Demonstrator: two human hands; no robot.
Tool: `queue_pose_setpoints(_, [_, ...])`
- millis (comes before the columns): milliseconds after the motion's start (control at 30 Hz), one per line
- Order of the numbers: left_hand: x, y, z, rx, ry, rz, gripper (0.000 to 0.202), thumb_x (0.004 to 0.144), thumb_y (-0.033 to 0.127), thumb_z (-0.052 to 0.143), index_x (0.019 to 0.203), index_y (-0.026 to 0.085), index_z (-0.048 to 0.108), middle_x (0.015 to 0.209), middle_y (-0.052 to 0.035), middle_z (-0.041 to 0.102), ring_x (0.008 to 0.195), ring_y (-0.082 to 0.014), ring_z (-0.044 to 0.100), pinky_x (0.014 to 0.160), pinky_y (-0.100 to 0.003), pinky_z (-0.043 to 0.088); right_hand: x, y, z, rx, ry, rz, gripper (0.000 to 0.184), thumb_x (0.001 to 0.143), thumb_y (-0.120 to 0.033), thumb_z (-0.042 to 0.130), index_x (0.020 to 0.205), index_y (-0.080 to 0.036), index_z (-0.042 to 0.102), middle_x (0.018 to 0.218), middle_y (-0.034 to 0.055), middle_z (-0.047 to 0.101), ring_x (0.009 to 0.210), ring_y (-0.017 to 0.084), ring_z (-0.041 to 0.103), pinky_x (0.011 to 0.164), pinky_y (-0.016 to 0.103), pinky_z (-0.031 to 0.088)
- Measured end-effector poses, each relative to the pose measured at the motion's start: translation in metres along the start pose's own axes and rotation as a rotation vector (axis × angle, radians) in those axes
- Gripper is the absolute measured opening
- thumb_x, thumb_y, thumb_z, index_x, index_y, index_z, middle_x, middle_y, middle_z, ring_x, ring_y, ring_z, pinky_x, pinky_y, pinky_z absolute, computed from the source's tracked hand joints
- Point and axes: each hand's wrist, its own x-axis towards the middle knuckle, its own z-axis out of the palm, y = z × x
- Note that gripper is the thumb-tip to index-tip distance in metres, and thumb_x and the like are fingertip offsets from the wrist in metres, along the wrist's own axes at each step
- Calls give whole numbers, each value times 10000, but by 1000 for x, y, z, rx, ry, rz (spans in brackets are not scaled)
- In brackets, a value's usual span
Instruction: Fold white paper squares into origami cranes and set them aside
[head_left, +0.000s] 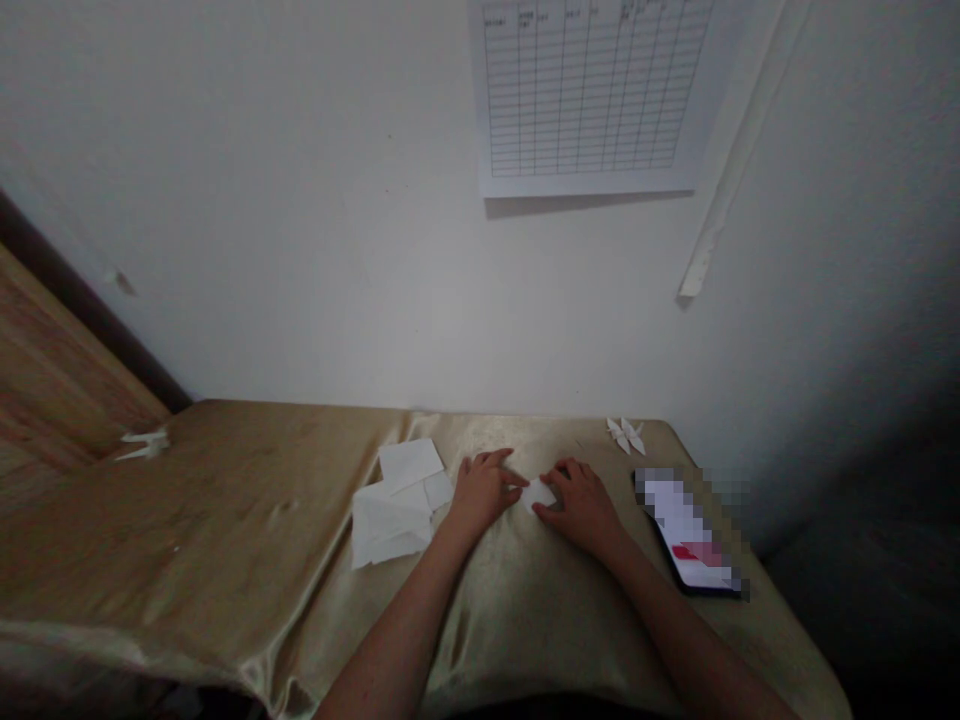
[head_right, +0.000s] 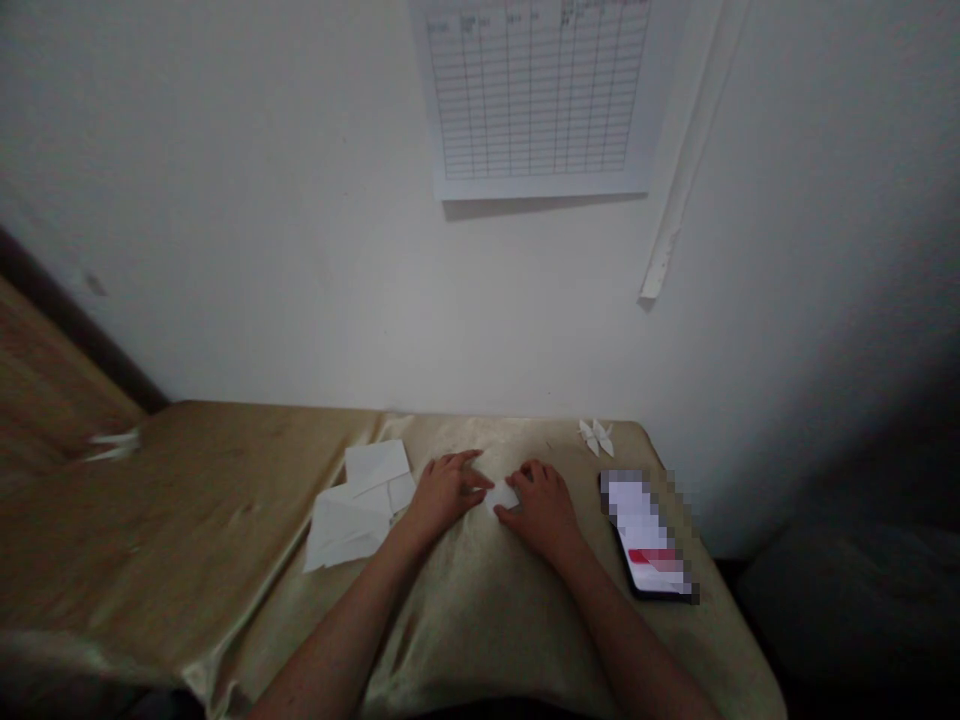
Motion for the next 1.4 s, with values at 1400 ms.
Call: queue_pose_setpoints(1400, [-2, 6, 10, 0, -17, -4, 378, 869, 517, 753, 1226, 393, 728, 1564, -8, 535, 1453, -372, 421, 1186, -696, 287, -2, 14, -14, -45, 75, -75, 156, 893, -339, 704, 983, -314, 829, 1276, 80, 657, 1320, 299, 494, 1131, 468, 381])
